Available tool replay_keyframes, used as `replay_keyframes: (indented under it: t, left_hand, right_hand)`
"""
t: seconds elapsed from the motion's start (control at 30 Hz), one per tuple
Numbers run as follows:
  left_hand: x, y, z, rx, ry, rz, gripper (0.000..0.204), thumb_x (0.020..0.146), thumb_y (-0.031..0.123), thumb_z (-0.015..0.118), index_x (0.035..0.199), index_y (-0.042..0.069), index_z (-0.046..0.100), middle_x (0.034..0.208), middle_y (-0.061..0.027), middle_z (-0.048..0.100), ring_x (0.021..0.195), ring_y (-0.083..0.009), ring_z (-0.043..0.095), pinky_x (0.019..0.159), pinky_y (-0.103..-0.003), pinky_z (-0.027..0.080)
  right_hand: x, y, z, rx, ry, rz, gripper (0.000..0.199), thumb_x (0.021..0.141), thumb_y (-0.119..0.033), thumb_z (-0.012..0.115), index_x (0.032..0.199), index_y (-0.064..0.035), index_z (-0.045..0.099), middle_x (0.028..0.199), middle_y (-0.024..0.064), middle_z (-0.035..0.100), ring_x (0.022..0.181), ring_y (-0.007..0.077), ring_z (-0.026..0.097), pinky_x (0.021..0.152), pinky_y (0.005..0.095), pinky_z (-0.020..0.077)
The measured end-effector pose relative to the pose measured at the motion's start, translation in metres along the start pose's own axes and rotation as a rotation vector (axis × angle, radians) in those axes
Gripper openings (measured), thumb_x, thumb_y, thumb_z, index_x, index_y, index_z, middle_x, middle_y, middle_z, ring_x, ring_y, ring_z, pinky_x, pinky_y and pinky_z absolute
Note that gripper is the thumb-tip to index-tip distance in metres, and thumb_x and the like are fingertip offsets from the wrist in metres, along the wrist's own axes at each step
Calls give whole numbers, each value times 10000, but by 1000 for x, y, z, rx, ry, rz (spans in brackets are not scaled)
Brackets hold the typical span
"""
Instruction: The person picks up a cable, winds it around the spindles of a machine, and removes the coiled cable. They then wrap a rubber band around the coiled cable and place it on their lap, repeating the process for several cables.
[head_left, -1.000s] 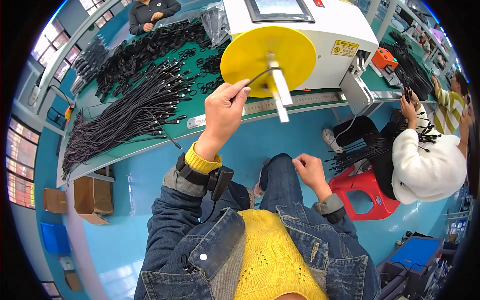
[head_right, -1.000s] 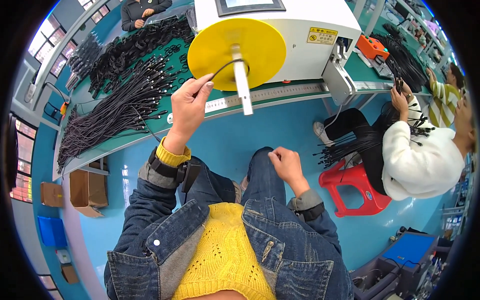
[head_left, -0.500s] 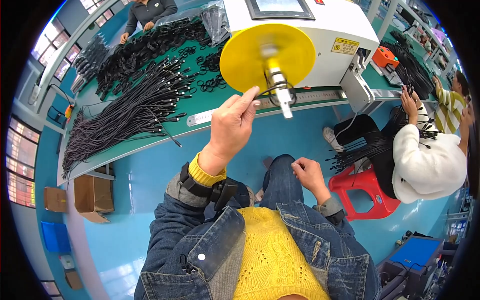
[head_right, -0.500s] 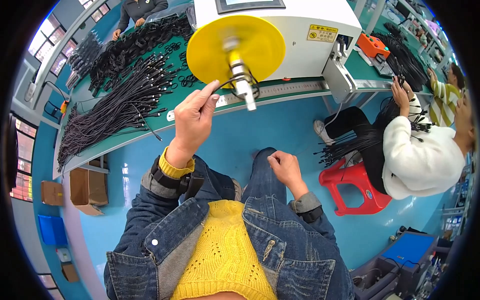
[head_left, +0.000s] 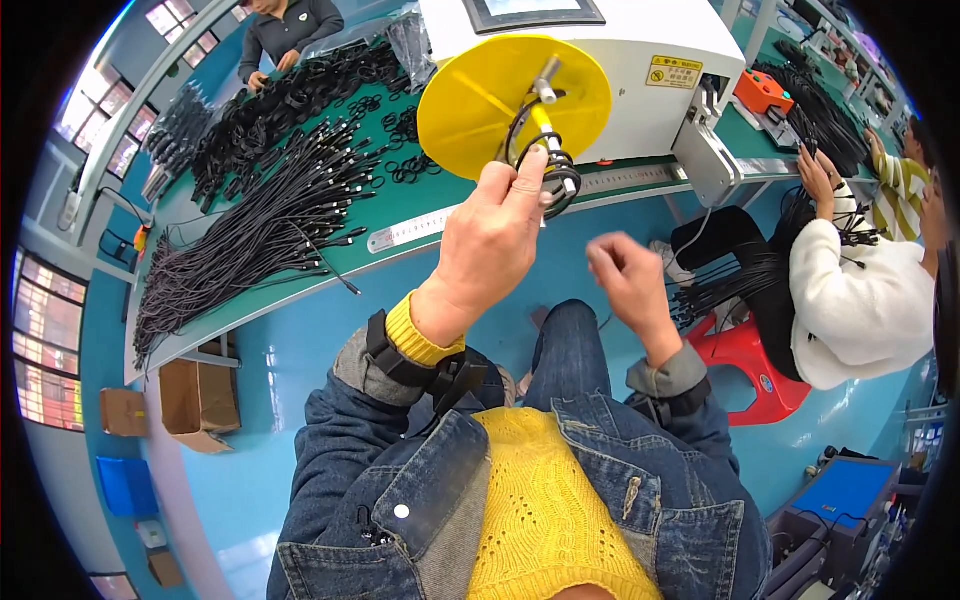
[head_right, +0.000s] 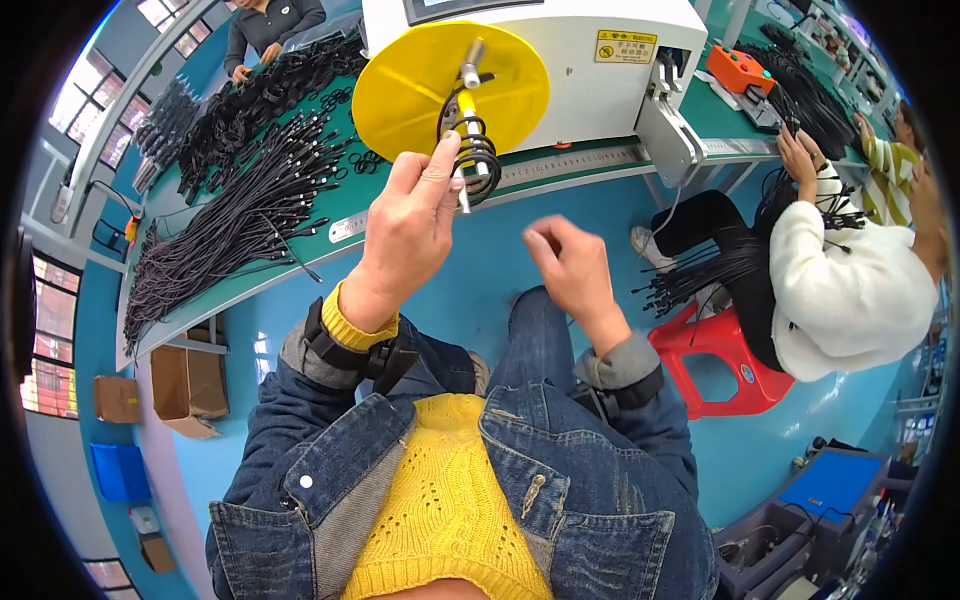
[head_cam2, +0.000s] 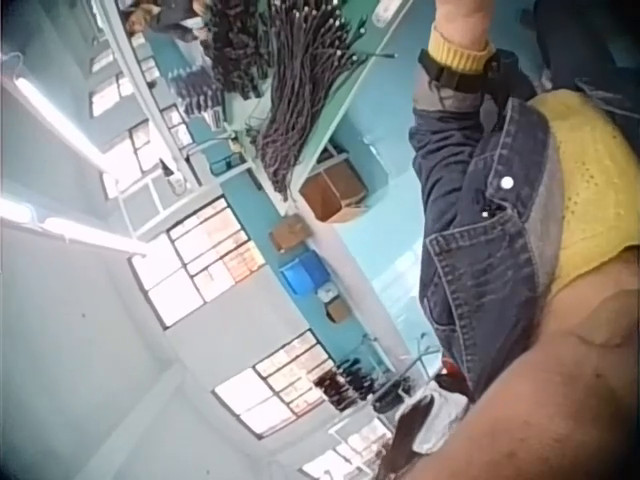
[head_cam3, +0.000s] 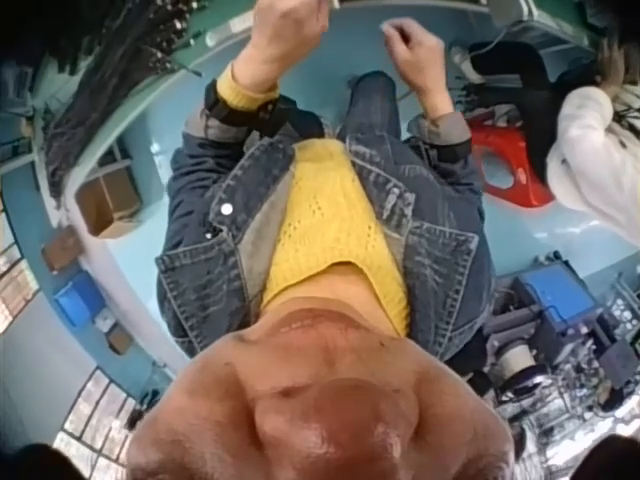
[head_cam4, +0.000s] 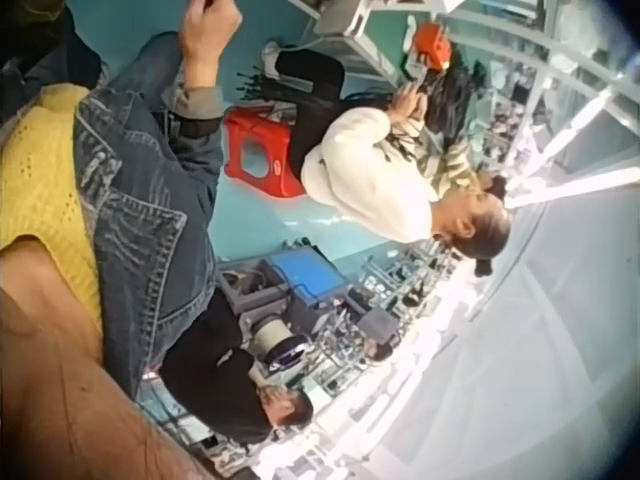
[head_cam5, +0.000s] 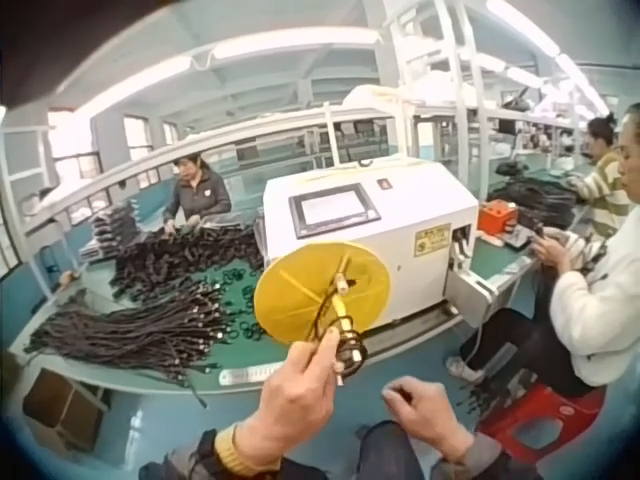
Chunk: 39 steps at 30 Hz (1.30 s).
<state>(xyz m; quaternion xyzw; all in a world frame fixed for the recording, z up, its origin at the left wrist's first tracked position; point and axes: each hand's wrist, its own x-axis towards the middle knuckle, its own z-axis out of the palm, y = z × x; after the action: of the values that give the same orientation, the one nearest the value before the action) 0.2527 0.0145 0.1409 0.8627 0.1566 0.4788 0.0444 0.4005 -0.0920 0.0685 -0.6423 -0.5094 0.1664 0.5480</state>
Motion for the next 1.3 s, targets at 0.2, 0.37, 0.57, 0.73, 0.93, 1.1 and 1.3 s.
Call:
replay_keyframes:
  t: [0.2, 0.37, 0.57, 0.73, 0.93, 1.1, 1.3]
  left_hand:
    - [14, 18, -3, 182, -89, -37, 393, 805, 129, 560, 1156, -31, 487, 844, -132, 481, 661, -282, 551, 544, -348, 467]
    - [23, 29, -12, 186, -335, -372, 505, 846, 165, 487, 1246, -99, 331, 1058, -236, 431, 890, -374, 533, 720, -402, 474]
    - [20, -4, -15, 145, -392, -130, 580, 871, 189, 432, 1281, -147, 196, 1247, -333, 278, 1133, -448, 363, 958, -430, 325]
    - [18, -10, -13, -91, -403, -186, 553, 875, 185, 429, 1277, -131, 218, 1246, -335, 288, 1152, -448, 338, 979, -426, 298]
    - [28, -10, -16, -194, -474, -186, 336, 872, 158, 443, 1125, -59, 405, 1049, -255, 466, 955, -402, 484, 830, -433, 401]
    - [23, -7, -8, -66, -395, -80, 162, 848, 158, 498, 876, 7, 447, 817, -178, 524, 756, -366, 535, 658, -435, 434]
    - [24, 2, -11, 47, -469, -145, 196, 822, 123, 541, 936, -16, 462, 764, -180, 537, 676, -354, 550, 570, -402, 442]
  right_hand:
    - [42, -47, 2, 81, 83, -121, 184, 768, -126, 668, 845, 6, 565, 649, 9, 560, 569, 47, 493, 513, 194, 411]
    - [60, -31, -5, -29, 9, -116, 502, 680, -249, 763, 1030, 5, 507, 868, 52, 574, 751, 83, 530, 629, 215, 455]
    - [81, -26, -4, 126, -62, -307, 885, 601, -316, 812, 1271, 12, 336, 1134, 114, 474, 997, 151, 493, 823, 261, 446]
    - [85, -19, -1, 277, -182, -289, 961, 611, -294, 807, 1328, 10, 243, 1196, 141, 427, 1073, 183, 469, 886, 294, 418]
    - [62, -19, 14, 246, -60, -172, 592, 716, -171, 727, 1183, -3, 404, 1029, 120, 563, 928, 166, 564, 773, 287, 473]
    - [54, -25, 34, 60, 248, -397, 364, 759, -114, 665, 1043, -15, 461, 847, 108, 608, 734, 176, 611, 649, 288, 491]
    - [46, -42, 30, -139, 317, -367, 266, 781, -119, 623, 977, -19, 473, 760, 156, 588, 604, 273, 597, 550, 330, 478]
